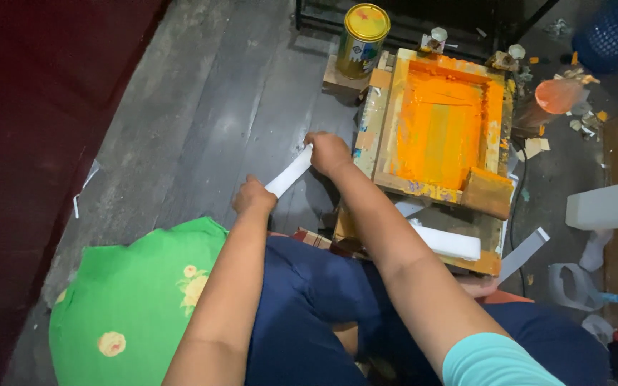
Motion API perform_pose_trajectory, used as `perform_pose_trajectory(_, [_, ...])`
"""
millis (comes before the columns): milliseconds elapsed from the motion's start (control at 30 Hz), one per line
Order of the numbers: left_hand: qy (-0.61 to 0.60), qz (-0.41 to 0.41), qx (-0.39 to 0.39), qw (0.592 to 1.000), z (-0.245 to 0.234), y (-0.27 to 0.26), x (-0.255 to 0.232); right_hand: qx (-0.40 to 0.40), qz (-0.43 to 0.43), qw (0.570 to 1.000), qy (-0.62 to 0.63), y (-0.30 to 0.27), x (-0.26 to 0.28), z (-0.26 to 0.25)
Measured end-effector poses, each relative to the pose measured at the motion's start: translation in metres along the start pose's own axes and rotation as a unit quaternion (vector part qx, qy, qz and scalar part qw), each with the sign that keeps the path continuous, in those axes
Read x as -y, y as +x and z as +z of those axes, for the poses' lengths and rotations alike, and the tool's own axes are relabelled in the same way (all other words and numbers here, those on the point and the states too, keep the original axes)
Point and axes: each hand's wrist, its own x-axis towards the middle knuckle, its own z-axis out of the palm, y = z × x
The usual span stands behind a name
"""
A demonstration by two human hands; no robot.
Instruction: The person sits on the floor and uses a squeegee to spread orange ink across a screen printing frame. They then place a white strip of material under the frame, pull it through to apply the ink, and inspect the result before repeating the process.
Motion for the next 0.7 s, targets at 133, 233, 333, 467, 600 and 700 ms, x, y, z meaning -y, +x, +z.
perform_pose_trajectory(133, [0.033,0.005,0.008,0.999,0.001,0.005,-0.003,0.014,0.015,1.000,0.004,0.006,-0.005,0.008])
perform_pose_trajectory(233, [0.060,0.028,0.015,0.998,0.003,0.004,-0.003,0.024,0.015,0.999,-0.021,0.005,-0.006,0.010])
perform_pose_trajectory(333, [0.084,0.039,0.016,0.996,0.007,0.008,-0.004,0.028,0.006,0.999,-0.038,0.006,-0.006,0.011])
perform_pose_trajectory(467, [0.106,0.044,0.016,0.993,0.014,0.017,-0.001,0.038,0.015,0.998,-0.055,0.005,-0.004,0.013])
perform_pose_trajectory(600, [0.112,0.044,0.007,0.993,0.016,0.017,0.002,0.044,0.027,0.996,-0.078,0.010,-0.008,0.022])
perform_pose_trajectory(700, [0.116,0.032,0.011,0.993,0.022,0.026,0.003,0.059,0.020,0.993,-0.103,0.013,-0.011,0.027])
